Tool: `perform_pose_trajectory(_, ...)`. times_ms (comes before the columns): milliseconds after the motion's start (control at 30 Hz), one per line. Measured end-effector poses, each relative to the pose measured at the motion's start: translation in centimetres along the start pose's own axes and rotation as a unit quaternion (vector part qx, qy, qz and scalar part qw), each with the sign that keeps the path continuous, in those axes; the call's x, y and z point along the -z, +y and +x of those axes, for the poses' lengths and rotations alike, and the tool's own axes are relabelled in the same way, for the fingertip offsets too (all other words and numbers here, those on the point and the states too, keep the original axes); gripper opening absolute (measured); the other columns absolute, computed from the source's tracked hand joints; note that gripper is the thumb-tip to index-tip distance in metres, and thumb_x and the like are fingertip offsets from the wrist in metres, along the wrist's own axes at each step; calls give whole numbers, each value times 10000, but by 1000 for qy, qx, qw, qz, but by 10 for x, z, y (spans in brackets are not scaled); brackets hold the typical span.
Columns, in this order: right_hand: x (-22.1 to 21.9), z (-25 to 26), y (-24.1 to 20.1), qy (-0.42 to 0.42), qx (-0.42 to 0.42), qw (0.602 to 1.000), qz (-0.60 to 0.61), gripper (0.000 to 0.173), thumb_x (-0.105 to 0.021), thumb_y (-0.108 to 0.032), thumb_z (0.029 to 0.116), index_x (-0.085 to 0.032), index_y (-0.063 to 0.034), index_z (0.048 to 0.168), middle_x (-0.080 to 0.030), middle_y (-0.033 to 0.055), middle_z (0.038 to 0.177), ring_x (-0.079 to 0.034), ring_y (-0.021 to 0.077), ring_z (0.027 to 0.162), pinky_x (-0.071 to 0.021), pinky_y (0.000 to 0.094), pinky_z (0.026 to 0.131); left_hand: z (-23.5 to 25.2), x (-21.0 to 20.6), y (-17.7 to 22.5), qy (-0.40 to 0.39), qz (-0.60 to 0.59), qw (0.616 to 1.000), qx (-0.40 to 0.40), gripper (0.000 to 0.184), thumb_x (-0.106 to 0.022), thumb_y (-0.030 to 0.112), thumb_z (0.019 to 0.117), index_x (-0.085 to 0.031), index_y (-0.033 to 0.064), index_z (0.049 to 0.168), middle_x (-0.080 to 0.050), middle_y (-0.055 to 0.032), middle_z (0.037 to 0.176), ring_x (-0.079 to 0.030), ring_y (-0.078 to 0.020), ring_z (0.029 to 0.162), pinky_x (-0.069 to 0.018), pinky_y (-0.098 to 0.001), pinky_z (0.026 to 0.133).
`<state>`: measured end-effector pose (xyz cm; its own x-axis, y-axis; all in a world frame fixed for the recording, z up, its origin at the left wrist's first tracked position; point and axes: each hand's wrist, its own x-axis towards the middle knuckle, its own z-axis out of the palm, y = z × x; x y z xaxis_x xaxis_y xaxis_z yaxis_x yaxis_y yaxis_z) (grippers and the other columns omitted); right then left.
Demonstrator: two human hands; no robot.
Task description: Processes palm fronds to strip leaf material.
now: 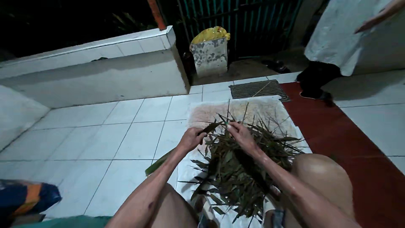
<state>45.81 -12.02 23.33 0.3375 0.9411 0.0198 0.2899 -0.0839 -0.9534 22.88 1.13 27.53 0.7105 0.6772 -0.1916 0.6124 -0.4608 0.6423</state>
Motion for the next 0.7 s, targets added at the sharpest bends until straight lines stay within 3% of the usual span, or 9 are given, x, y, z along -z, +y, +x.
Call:
perform_pose_trajectory(67,-6,-3,-2,-22,18,1000,-4,390,-509,-380,1073,-677,-98,1285,-690,60,918,-637,143,759,-556,351,736,2,0,0,29,32,999,6,353,-517,362,1074,-735,92,1009,-710,-12,766,-642,-129,636,-553,-371,670)
perform_pose_trajectory(133,-13,-8,-6,-46,31,998,1,386,-506,-374,1075,-676,-106,1295,-689,47,926,-634,126,769,-552,332,740,4,-1,0,44,67,997,11,373,-503,369,1076,-737,82,1030,-726,-49,811,-699,-196,766,-573,-467,817)
perform_pose_trajectory(200,-17,-12,-9,-67,42,997,-4,394,-504,-371,1077,-674,-104,1311,-710,53,974,-659,122,809,-569,326,780,5,-2,2,47,94,994,21,383,-492,377,1077,-731,78,1055,-732,-73,857,-710,-236,837,-562,-510,867)
perform_pose_trajectory(333,-26,-17,-11,-89,57,994,-4,395,-498,-364,1079,-673,-107,1322,-716,59,1013,-657,114,818,-560,313,780,2,-4,10,49,138,989,32,382,-500,383,1071,-731,83,1116,-733,-115,965,-707,-286,928,-550,-544,894)
perform_pose_trajectory(433,-27,-18,-12,-96,48,994,-2,410,-490,-386,1078,-670,-116,1328,-705,52,968,-645,114,781,-556,319,753,1,-9,17,53,166,984,28,375,-497,371,1071,-733,86,1130,-731,-136,1025,-701,-318,1001,-543,-560,911)
perform_pose_trajectory(533,-27,-18,-9,-89,53,995,-5,409,-492,-386,1076,-678,-116,1320,-702,47,950,-630,112,759,-547,315,737,0,-13,27,64,185,980,25,372,-488,367,1073,-727,83,1099,-726,-141,1019,-697,-328,1013,-544,-559,887)
perform_pose_trajectory(700,-23,-20,-15,-70,28,996,-45,412,-483,-402,1075,-687,-146,1325,-727,57,1046,-672,138,881,-553,364,836,-2,-21,39,68,232,969,45,350,-459,339,1078,-712,100,1118,-724,-152,1033,-699,-353,1031,-547,-567,875)
